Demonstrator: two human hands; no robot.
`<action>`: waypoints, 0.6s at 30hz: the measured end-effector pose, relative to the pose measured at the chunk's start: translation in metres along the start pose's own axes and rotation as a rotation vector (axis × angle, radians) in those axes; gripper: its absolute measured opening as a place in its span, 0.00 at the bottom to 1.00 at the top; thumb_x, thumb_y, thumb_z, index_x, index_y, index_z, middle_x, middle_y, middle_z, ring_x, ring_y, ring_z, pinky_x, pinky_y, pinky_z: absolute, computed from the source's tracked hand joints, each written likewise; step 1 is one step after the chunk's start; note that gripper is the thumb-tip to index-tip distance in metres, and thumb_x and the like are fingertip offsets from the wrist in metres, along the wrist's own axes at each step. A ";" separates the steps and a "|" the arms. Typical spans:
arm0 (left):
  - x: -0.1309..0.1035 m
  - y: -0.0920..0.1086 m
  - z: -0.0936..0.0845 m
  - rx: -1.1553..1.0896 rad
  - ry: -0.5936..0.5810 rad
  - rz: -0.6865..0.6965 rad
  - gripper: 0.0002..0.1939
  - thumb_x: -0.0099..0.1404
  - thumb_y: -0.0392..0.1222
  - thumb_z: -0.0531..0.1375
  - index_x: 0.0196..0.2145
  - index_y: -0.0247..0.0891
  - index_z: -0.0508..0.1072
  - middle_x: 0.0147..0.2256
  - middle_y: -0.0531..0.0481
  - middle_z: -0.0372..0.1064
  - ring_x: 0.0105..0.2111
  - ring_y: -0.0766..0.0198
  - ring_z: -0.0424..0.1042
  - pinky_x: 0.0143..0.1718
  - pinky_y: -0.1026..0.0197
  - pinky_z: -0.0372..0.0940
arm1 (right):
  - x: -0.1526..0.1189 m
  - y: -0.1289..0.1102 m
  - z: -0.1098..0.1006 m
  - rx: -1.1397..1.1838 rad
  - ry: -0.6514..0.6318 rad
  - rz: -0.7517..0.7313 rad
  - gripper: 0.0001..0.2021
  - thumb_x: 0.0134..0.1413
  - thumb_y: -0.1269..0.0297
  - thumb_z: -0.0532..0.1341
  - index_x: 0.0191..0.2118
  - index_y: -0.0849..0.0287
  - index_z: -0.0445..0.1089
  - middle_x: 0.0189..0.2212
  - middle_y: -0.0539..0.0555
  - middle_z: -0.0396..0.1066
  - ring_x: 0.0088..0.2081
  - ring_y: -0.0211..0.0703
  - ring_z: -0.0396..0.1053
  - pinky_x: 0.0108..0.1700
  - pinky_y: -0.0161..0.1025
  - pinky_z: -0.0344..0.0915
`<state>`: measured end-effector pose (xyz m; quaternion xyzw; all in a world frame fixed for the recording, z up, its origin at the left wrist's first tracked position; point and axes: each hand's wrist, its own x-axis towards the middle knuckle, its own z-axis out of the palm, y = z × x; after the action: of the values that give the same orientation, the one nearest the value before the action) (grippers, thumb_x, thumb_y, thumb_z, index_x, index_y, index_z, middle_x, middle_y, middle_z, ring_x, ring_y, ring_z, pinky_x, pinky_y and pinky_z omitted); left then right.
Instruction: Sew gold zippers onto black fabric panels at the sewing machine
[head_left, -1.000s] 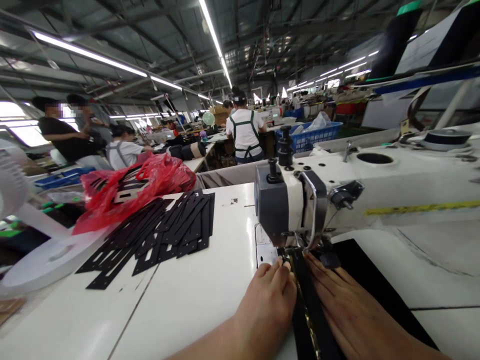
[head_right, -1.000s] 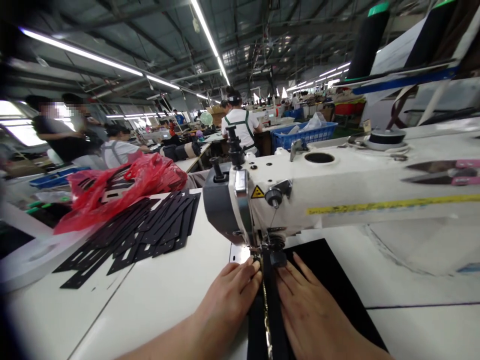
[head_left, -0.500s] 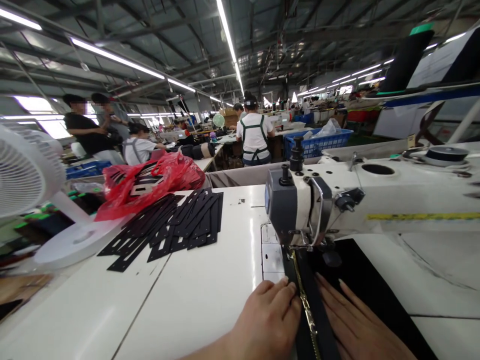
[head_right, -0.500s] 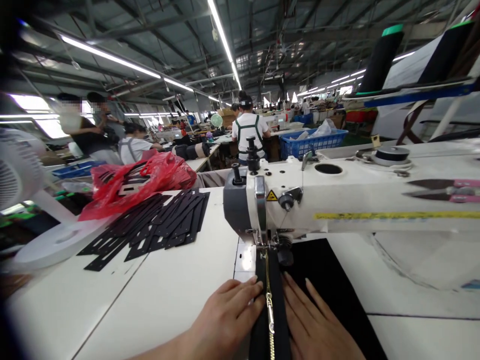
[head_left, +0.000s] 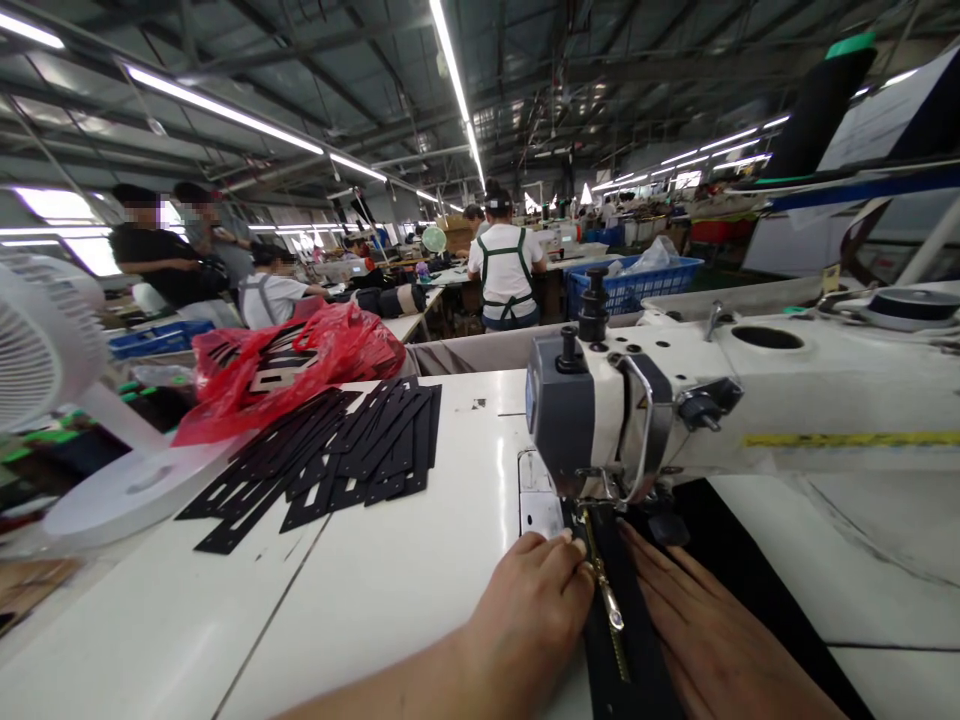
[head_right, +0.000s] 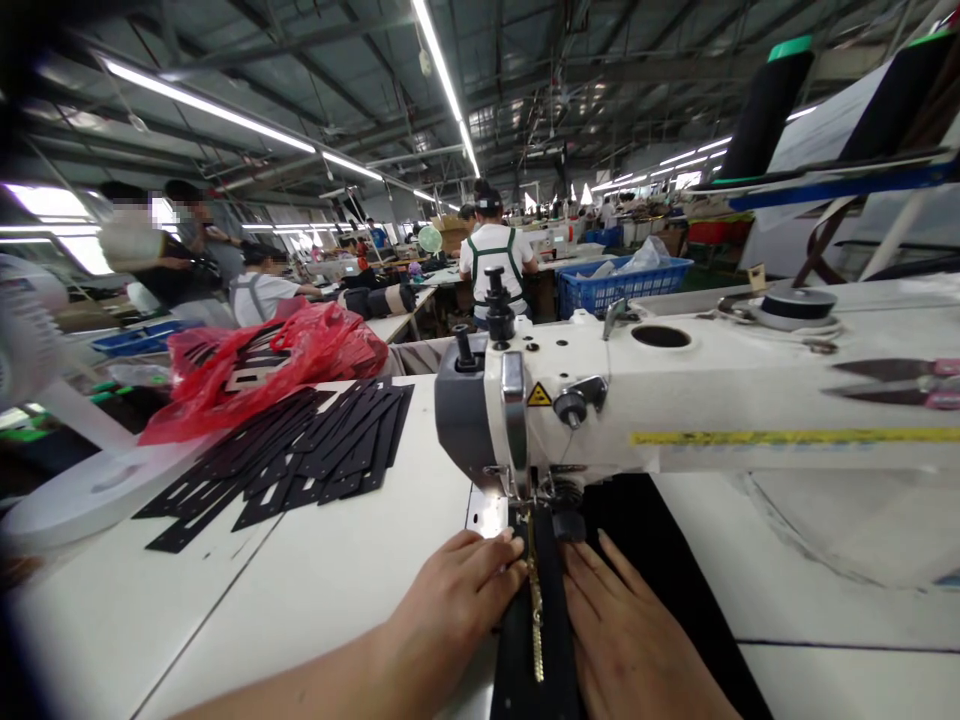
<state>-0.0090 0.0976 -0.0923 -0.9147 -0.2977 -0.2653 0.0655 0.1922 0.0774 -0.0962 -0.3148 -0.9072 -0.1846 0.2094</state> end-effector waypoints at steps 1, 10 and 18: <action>0.001 -0.002 0.000 -0.006 -0.007 -0.006 0.16 0.71 0.34 0.44 0.38 0.29 0.70 0.34 0.42 0.70 0.34 0.58 0.71 0.34 0.56 0.69 | 0.001 0.002 0.003 0.014 -0.001 0.009 0.32 0.49 0.76 0.49 0.63 0.68 0.48 0.53 0.62 0.65 0.53 0.49 0.64 0.53 0.49 0.64; 0.006 -0.013 0.010 -0.008 -0.071 -0.078 0.08 0.67 0.31 0.52 0.39 0.32 0.70 0.34 0.44 0.68 0.33 0.57 0.68 0.34 0.55 0.69 | 0.007 0.014 0.010 0.210 -0.075 0.113 0.26 0.52 0.75 0.51 0.59 0.63 0.57 0.53 0.61 0.65 0.55 0.49 0.61 0.55 0.48 0.61; 0.006 -0.009 -0.003 -0.097 -0.147 -0.128 0.10 0.58 0.33 0.57 0.39 0.30 0.70 0.39 0.40 0.68 0.36 0.54 0.68 0.39 0.52 0.68 | 0.033 0.019 0.000 0.517 -0.256 0.367 0.14 0.46 0.75 0.57 0.40 0.59 0.70 0.41 0.58 0.70 0.39 0.46 0.68 0.40 0.40 0.66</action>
<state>-0.0113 0.1074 -0.0870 -0.9129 -0.3462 -0.2153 -0.0177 0.1810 0.1080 -0.0757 -0.4299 -0.8711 0.1335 0.1963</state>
